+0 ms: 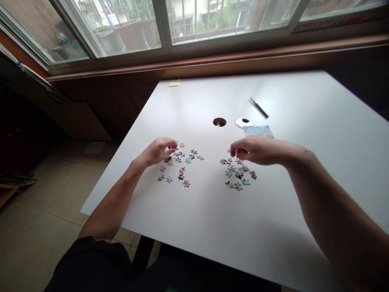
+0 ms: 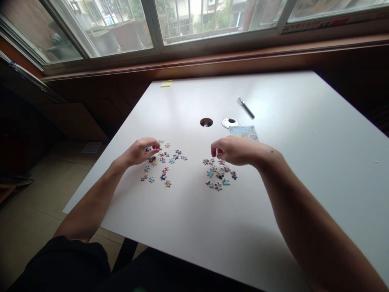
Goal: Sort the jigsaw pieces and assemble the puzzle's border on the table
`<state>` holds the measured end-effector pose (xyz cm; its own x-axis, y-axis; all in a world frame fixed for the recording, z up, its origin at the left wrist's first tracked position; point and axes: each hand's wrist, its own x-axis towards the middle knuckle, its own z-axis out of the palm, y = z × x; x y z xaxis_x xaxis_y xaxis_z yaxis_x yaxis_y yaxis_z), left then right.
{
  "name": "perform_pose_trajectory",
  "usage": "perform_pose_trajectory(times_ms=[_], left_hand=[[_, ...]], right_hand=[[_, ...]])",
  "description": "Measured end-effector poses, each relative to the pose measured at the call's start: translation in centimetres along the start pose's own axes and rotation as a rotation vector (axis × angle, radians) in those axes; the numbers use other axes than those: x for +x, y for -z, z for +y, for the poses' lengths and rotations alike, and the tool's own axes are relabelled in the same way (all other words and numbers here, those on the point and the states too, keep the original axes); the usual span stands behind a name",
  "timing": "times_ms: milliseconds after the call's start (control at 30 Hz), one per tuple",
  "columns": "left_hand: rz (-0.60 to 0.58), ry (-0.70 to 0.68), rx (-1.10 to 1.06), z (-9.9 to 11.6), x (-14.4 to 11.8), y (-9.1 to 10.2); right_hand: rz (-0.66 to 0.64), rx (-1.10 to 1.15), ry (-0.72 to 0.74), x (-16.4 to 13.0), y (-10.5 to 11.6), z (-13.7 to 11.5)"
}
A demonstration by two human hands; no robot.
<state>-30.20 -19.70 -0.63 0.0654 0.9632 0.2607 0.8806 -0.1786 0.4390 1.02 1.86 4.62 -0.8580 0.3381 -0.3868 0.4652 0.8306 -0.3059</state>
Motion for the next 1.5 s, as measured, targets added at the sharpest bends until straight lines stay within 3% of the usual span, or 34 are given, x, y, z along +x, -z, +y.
perform_pose_trajectory(times_ms=[200, 367, 700, 1100, 1400, 1500], left_hand=[[-0.062, -0.018, 0.023, 0.0, 0.1, -1.1], [-0.097, -0.025, 0.045, -0.1, 0.1, -0.4], [-0.123, 0.097, 0.032, -0.2, -0.2, 0.5], [-0.134, 0.003, 0.073, 0.3, -0.1, 0.7], [-0.02, -0.012, 0.145, -0.9, -0.1, 0.3], [0.038, -0.037, 0.158, 0.1, 0.4, 0.2]], right_hand=[[-0.009, 0.0, -0.001, -0.1, 0.1, 0.1], [-0.011, 0.003, 0.0, -0.2, 0.2, 0.0], [0.042, 0.063, 0.016, -0.5, 0.4, 0.9], [0.045, 0.052, 0.007, -1.1, 0.7, 1.1], [0.055, 0.074, 0.01, -1.1, 0.7, 1.4], [0.056, 0.07, 0.014, -1.2, 0.9, 1.4]])
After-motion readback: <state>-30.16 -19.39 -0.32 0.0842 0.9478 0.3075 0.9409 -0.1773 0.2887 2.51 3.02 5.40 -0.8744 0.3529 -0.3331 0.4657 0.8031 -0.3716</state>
